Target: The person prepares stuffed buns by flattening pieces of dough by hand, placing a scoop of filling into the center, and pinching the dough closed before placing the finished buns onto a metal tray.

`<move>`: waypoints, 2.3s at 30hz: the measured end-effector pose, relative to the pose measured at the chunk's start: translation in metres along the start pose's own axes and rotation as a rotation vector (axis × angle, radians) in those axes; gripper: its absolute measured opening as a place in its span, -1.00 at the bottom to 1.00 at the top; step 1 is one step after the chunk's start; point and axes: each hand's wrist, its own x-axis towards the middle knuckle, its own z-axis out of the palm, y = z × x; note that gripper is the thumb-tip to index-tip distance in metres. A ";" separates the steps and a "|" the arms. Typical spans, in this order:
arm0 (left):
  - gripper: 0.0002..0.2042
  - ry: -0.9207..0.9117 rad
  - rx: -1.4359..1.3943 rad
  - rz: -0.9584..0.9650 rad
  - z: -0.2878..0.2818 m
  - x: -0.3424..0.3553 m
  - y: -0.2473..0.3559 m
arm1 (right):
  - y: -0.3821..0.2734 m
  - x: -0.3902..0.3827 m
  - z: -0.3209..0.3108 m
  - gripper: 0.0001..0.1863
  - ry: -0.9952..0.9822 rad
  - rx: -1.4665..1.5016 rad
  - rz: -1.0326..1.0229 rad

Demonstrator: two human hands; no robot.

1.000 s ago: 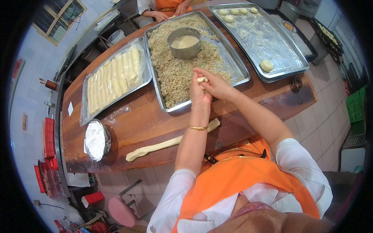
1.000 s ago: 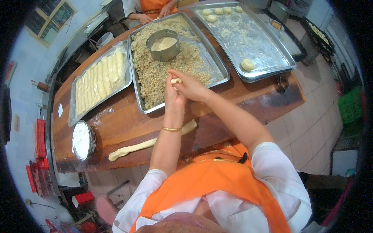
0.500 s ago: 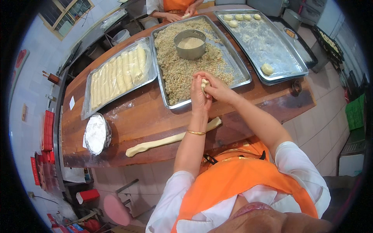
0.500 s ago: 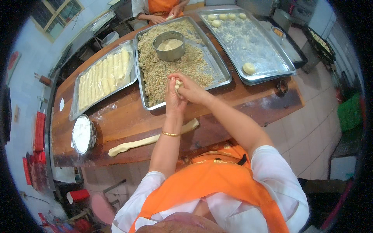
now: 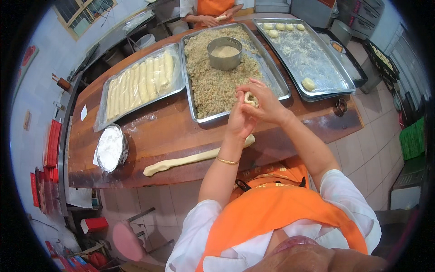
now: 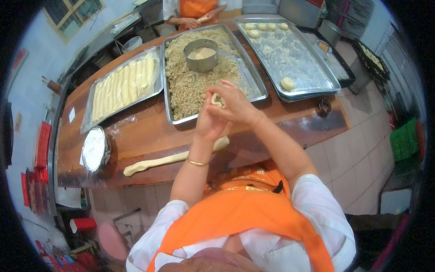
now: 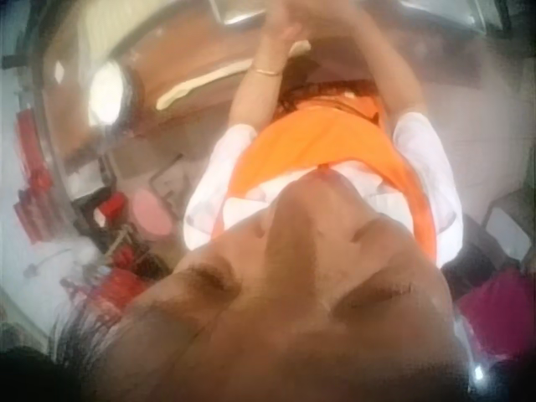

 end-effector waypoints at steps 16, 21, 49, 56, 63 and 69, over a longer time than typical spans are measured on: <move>-0.62 0.377 0.533 0.204 0.060 -0.013 -0.038 | -0.042 -0.016 -0.005 -0.52 0.208 0.081 0.022; -0.55 0.370 0.509 0.185 0.089 -0.017 -0.039 | -0.079 -0.009 -0.013 -0.66 0.381 0.533 0.349; -0.39 0.300 0.924 -0.006 0.063 -0.041 -0.029 | -0.052 -0.028 -0.027 -0.56 0.025 0.277 0.000; -0.32 0.262 0.833 0.109 0.080 -0.038 -0.042 | -0.052 -0.032 -0.025 -0.47 0.181 0.525 0.148; -0.38 0.283 0.982 0.006 0.079 -0.038 -0.039 | -0.043 -0.036 -0.038 -0.39 -0.055 0.464 0.105; -0.35 0.230 0.986 0.090 0.090 -0.043 -0.041 | -0.062 -0.032 -0.022 -0.40 0.217 0.630 0.129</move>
